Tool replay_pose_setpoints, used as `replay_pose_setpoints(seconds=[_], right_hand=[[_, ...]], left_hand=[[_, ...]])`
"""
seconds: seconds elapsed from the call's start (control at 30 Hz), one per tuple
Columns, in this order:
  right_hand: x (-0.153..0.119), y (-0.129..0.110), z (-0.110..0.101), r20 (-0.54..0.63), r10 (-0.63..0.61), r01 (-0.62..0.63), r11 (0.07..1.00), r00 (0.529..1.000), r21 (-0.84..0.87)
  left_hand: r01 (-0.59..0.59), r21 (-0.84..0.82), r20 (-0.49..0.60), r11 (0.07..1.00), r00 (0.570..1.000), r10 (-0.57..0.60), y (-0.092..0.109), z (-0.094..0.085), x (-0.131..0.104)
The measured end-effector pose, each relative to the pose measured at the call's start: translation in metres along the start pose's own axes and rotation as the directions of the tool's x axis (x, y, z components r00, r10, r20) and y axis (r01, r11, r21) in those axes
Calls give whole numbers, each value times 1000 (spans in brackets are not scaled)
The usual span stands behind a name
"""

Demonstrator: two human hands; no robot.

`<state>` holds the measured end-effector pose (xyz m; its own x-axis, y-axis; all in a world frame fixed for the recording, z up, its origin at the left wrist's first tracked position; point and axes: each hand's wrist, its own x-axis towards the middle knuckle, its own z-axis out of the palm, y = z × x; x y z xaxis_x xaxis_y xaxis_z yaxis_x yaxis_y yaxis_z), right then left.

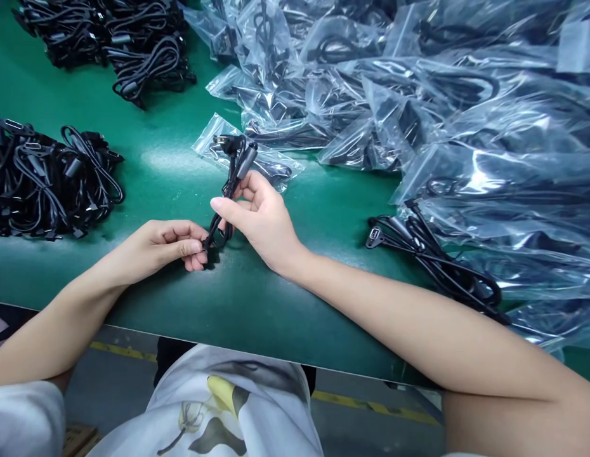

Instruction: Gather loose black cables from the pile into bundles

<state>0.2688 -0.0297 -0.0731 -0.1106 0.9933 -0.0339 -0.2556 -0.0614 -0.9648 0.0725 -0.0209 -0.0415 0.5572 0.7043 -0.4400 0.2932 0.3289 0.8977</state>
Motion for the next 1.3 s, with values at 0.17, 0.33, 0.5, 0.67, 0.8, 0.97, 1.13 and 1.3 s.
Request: replay_pose_setpoints(seconds=[0.17, 0.33, 0.5, 0.67, 0.8, 0.97, 1.13, 1.3], right_hand=[[-1, -3, 0, -5, 2, -2, 1000, 1000, -12], [-7, -9, 2, 26, -66, 67, 998, 997, -17], [-8, -13, 3, 21, -36, 37, 998, 999, -47], [-8, -11, 2, 20, -53, 54, 997, 998, -46], [-11, -12, 2, 30, -103, 104, 994, 994, -37], [-18, -12, 2, 92, -141, 153, 977, 986, -145], [-23, -10, 1, 185, -190, 229, 950, 964, -214], [-22, -10, 1, 176, -234, 270, 938, 956, -218]], left_hand=[[2, -58, 20, 998, 1000, -1, -2, -1, 1], [-18, -88, 12, 996, 1000, 19, -5, -1, 2], [-13, -75, 8, 997, 1000, 14, -5, 0, 2], [-25, -61, -2, 998, 1000, 25, -5, 0, 2], [-28, -50, -21, 998, 999, 27, -5, -1, 2], [-57, -36, -19, 998, 998, 57, -6, -1, 2], [-93, -8, -12, 996, 996, 93, -10, -2, 5], [-118, 0, -26, 993, 993, 118, -11, -2, 5]])
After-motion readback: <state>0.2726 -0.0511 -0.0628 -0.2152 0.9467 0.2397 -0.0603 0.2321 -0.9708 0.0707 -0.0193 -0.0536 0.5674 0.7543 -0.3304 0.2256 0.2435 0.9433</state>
